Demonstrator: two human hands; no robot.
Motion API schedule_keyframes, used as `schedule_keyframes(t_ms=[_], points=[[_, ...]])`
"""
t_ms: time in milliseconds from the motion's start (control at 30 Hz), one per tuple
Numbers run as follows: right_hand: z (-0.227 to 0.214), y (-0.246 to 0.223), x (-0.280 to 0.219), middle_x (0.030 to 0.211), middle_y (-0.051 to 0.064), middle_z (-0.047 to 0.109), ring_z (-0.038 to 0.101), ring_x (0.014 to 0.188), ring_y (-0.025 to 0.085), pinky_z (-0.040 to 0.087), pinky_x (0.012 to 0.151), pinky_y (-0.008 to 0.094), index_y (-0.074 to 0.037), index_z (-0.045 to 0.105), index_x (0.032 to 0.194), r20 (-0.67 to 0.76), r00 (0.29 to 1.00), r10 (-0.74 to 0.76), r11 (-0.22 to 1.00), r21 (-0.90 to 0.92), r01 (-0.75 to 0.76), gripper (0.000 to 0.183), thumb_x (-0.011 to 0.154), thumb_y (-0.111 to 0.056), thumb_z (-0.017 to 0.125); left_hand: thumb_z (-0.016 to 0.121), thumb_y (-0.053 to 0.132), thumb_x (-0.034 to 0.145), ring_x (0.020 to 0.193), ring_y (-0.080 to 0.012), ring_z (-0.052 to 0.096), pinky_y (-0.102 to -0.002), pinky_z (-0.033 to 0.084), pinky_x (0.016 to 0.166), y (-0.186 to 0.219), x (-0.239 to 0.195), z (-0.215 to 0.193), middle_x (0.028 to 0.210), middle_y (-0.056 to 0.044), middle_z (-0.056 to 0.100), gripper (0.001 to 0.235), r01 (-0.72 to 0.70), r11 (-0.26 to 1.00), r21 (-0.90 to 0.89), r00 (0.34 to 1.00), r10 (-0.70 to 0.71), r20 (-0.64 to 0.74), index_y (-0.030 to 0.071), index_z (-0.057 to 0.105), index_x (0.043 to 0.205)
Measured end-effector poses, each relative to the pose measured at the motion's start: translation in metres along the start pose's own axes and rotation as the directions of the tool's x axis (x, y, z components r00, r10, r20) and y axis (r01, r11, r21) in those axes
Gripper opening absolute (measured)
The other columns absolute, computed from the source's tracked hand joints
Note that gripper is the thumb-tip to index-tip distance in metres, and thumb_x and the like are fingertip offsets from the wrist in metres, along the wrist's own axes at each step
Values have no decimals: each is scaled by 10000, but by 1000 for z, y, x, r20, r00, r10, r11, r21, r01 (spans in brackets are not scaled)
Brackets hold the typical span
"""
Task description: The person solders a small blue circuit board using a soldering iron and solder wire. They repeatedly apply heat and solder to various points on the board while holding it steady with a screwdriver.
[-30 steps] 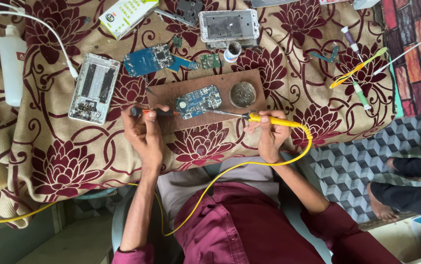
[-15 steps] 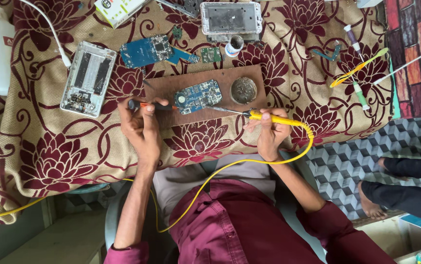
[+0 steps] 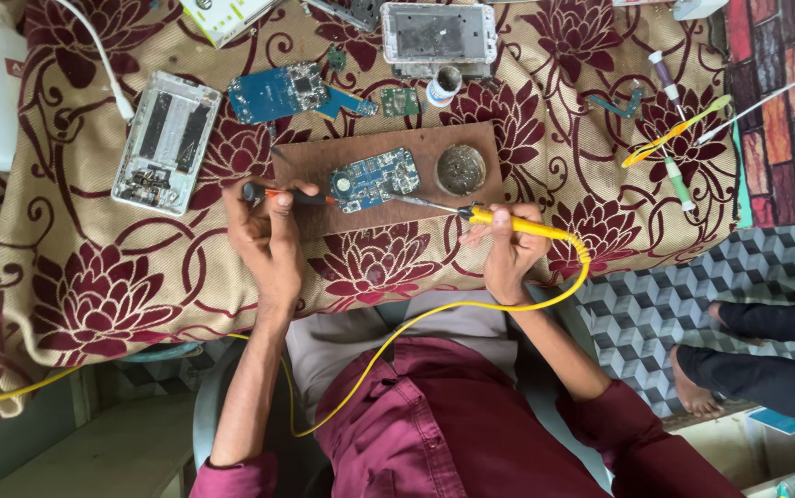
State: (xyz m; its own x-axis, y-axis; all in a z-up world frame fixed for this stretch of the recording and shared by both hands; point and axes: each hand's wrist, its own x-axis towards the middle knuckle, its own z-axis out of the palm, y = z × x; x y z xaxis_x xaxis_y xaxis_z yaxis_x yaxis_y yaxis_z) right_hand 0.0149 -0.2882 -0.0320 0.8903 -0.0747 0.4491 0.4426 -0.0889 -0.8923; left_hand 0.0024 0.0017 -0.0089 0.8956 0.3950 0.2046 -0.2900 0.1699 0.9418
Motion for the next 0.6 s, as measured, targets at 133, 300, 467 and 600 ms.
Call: schedule_keyframes(t_ms=[133,300,467,600], points=[[1,0,4,674,130,649,675,581,182,549,564,279,26,507,1049,-21,999,37,999,-23,-38,256,1142,-212,507,571,105,1124,533,14,329,-193,237,502,-1,0,1,1037,-152,760,150,-3,1000,-31,1000,3,6,59,443,1189],[-1,0,4,666,125,633,653,574,176,564,603,292,18,498,1048,2,1000,23,999,-37,-23,245,1156,-202,505,565,114,1130,523,14,330,-190,241,494,0,-1,-2,1033,-157,769,146,4,1000,9,1000,-4,16,60,441,1183],[-2,4,6,648,117,621,654,555,175,541,540,278,21,507,1035,-7,999,52,999,-2,-52,213,1134,-168,507,574,123,1120,523,18,316,-190,236,498,2,1,1,1043,-163,768,164,3,999,-32,1000,-3,14,56,441,1188],[-3,1,13,674,115,603,638,547,162,578,503,299,26,511,1004,-5,999,49,999,17,-49,175,1117,-104,541,572,116,1135,562,13,325,-195,252,531,3,-2,0,1053,-159,765,157,8,1000,-18,1000,-8,5,52,442,1196]])
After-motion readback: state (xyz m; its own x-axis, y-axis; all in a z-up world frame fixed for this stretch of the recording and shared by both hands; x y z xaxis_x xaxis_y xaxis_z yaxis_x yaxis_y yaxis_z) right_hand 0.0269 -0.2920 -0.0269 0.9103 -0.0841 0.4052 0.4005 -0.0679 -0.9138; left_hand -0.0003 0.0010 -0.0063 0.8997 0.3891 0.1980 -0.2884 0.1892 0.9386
